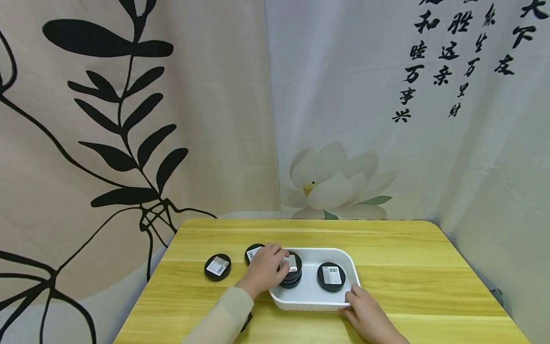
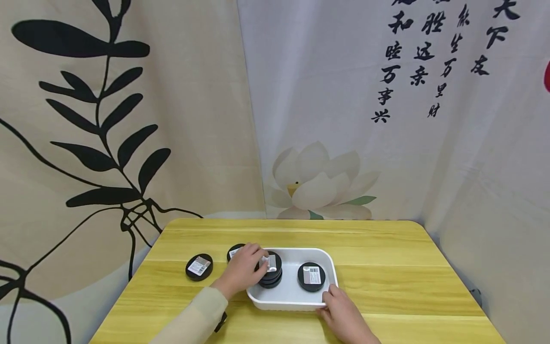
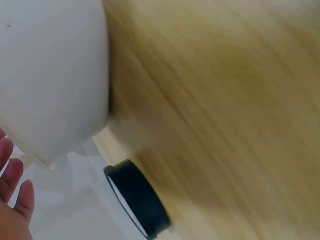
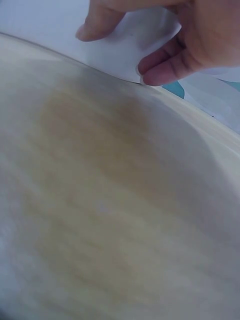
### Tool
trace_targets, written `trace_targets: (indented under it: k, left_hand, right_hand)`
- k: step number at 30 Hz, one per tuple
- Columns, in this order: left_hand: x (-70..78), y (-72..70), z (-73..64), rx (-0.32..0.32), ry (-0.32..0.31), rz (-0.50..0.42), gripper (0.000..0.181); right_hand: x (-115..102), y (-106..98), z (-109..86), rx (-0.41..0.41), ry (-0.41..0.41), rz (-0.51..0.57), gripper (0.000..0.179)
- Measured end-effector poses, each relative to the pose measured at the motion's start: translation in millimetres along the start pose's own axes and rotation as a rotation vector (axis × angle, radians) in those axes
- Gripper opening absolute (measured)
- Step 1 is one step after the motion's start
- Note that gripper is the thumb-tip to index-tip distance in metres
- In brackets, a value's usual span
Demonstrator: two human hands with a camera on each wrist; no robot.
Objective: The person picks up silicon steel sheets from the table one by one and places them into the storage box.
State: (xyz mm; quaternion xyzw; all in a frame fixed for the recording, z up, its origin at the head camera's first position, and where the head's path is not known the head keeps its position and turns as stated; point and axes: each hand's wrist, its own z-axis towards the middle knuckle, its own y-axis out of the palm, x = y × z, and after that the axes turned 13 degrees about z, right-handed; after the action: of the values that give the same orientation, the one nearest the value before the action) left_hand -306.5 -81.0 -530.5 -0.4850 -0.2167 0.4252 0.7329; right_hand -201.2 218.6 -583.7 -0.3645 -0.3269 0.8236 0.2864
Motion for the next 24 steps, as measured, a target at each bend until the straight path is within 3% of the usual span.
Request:
trace_targets:
  k: [12, 24]
  left_hand:
    - [-12.0, 8.3, -12.2, -0.010, -0.078, -0.030, 0.024]
    - [-19.6, 12.9, -18.0, -0.020, -0.136, 0.011, 0.021]
  right_hand:
    - [-4, -2, 1.9, -0.011, 0.005, 0.007, 0.034]
    - [-5, -3, 3.2, -0.037, 0.035, 0.019, 0.031]
